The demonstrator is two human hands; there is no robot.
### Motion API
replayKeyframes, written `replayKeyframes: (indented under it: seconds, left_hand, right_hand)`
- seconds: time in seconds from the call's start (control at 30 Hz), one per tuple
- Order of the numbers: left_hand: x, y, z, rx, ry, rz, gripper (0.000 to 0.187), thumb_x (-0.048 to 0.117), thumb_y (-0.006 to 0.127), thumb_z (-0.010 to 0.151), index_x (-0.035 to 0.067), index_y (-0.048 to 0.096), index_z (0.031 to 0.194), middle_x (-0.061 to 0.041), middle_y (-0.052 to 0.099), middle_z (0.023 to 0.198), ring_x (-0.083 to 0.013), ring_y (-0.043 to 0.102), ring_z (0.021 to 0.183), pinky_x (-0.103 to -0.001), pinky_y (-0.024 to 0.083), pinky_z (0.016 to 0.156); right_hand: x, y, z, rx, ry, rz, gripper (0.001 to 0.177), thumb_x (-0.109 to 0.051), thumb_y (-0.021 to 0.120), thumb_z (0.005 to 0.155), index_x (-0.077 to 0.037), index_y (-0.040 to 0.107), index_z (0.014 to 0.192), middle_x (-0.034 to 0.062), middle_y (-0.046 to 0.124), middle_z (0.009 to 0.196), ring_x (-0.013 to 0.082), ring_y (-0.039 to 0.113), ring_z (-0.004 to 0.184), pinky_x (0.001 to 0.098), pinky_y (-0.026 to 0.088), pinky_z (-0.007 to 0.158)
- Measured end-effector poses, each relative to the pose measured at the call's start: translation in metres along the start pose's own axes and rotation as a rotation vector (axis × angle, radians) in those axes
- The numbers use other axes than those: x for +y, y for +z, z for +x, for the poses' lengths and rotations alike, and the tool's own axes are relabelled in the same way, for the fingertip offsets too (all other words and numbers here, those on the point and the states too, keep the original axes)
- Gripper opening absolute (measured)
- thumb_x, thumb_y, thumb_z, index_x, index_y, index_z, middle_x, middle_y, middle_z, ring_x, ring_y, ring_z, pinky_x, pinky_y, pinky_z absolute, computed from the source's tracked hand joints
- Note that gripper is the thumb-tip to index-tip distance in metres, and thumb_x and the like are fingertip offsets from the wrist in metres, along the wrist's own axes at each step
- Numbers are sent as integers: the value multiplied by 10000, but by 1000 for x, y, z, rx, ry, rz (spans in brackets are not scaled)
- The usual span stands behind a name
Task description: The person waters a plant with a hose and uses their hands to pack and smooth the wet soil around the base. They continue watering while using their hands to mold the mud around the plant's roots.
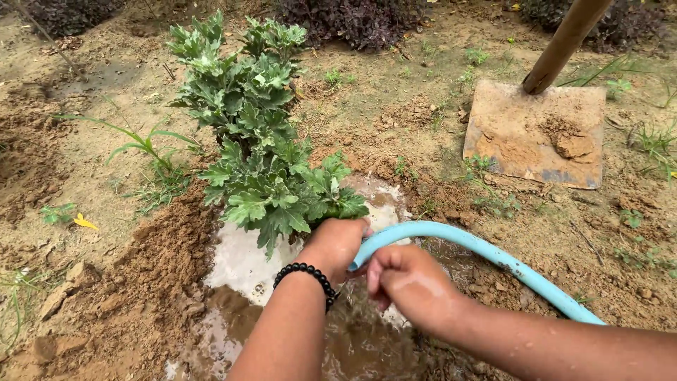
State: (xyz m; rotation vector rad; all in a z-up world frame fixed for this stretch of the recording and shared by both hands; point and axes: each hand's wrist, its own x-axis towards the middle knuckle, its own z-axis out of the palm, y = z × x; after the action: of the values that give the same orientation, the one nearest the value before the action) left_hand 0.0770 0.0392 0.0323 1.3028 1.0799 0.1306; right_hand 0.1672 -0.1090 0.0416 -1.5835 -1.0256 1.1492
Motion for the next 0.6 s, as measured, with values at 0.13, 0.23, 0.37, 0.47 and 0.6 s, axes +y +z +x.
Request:
replayKeyframes:
  seconds: [0.13, 0.23, 0.37, 0.47, 0.6]
  left_hand:
    - [28, 3, -53, -50, -100, -286, 276, 290, 520, 965, 63, 677, 956, -72, 678, 780, -203, 650, 674, -389, 573, 630]
    - [43, -2, -66, -49, -144, -288, 253, 310, 479, 973, 110, 633, 952, -32, 660, 767, -172, 633, 652, -375, 568, 610]
    - [51, -6, -56, -72, -99, -146, 197, 261, 586, 950, 90, 681, 973, -29, 685, 789, -151, 644, 683, -336, 560, 647]
    - [64, 8, -48, -244, 93, 7, 189, 213, 714, 878, 34, 734, 937, -55, 716, 788, -151, 649, 689, -316, 531, 638]
    - [83, 37, -53, -485, 316, 179, 199, 171, 820, 776, 35, 810, 921, -54, 775, 816, -116, 679, 728, -244, 530, 694]
  right_hand:
    - [-108, -17, -8, 190, 144, 653, 212, 80, 409, 723, -9, 601, 743, 117, 659, 725, 246, 658, 677, 376, 584, 664]
    - [-133, -23, -8, 97, 213, 897, 301, -234, 407, 825, -13, 564, 695, 139, 624, 656, 244, 650, 615, 367, 567, 660]
    - [-45, -22, -14, -773, 178, 933, 219, -148, 453, 900, -6, 600, 819, 144, 625, 737, 257, 646, 666, 394, 573, 697]
    - [-17, 18, 5, -624, 353, 425, 276, -213, 497, 904, -20, 670, 999, 160, 719, 938, 283, 701, 826, 387, 588, 778]
    - [24, 67, 58, -475, 231, -156, 358, -315, 533, 939, -89, 666, 1183, 135, 704, 1161, 279, 648, 1026, 408, 539, 906]
